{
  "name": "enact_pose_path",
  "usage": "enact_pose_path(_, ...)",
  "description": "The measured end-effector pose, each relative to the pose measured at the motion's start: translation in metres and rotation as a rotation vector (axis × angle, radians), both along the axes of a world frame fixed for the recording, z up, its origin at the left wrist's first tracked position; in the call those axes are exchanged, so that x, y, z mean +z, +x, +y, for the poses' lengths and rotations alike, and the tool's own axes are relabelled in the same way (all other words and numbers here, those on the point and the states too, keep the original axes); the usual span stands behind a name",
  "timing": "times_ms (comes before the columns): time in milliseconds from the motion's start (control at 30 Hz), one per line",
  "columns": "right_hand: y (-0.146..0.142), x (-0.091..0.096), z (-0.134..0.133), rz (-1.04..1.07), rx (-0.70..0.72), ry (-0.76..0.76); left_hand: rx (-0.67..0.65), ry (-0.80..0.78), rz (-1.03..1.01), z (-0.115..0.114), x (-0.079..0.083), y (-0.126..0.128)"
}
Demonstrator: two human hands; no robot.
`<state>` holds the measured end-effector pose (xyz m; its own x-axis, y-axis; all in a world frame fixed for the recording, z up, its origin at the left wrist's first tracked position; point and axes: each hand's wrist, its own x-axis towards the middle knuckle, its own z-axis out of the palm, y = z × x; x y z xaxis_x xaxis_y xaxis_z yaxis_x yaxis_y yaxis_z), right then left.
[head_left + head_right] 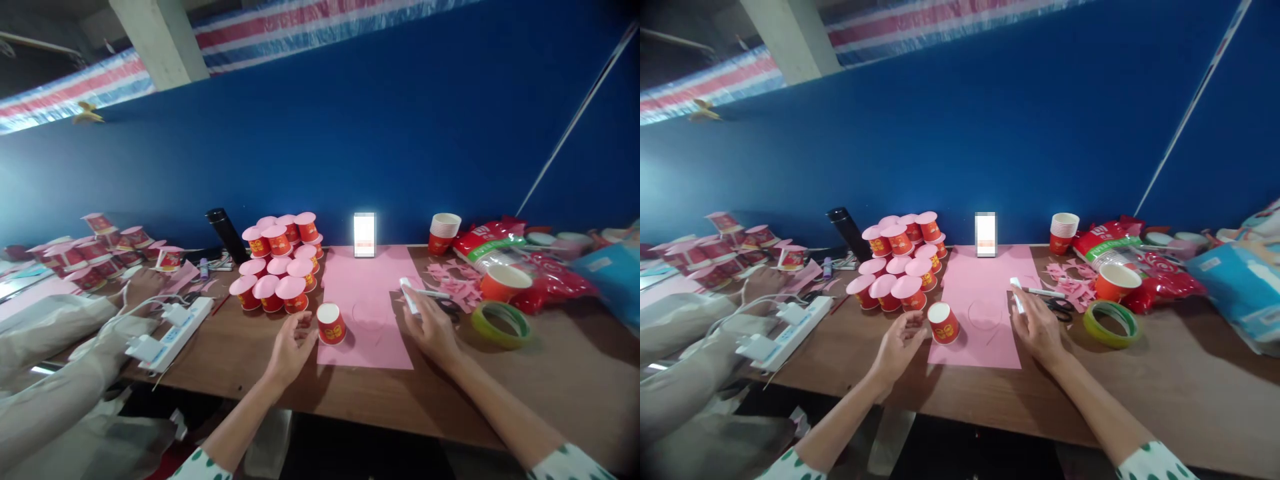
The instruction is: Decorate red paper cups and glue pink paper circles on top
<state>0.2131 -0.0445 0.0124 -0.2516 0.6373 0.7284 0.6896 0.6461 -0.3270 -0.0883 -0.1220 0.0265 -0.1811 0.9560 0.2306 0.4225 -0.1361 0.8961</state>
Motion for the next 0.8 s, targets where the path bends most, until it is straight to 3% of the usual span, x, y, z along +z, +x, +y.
enact_pose_path(200, 0.027, -0.013, -0.007, -0.216, -0.001, 0.015, -0.103, 0.016, 0.022, 0.012, -0.002, 0.004)
enact_pose_path(400, 0.031, -0.024, -0.003, -0.243, -0.009, 0.03, -0.198, -0.05, -0.125, 0.025, 0.001, 0.016)
enact_pose_path(600, 0.032, -0.027, -0.005, -0.211, -0.035, 0.058, -0.033, -0.027, -0.219, 0.038, 0.009, 0.019)
enact_pose_path(800, 0.031, -0.029, -0.006, -0.191, -0.063, 0.015, 0.015, -0.088, -0.306, 0.044, 0.014, 0.02)
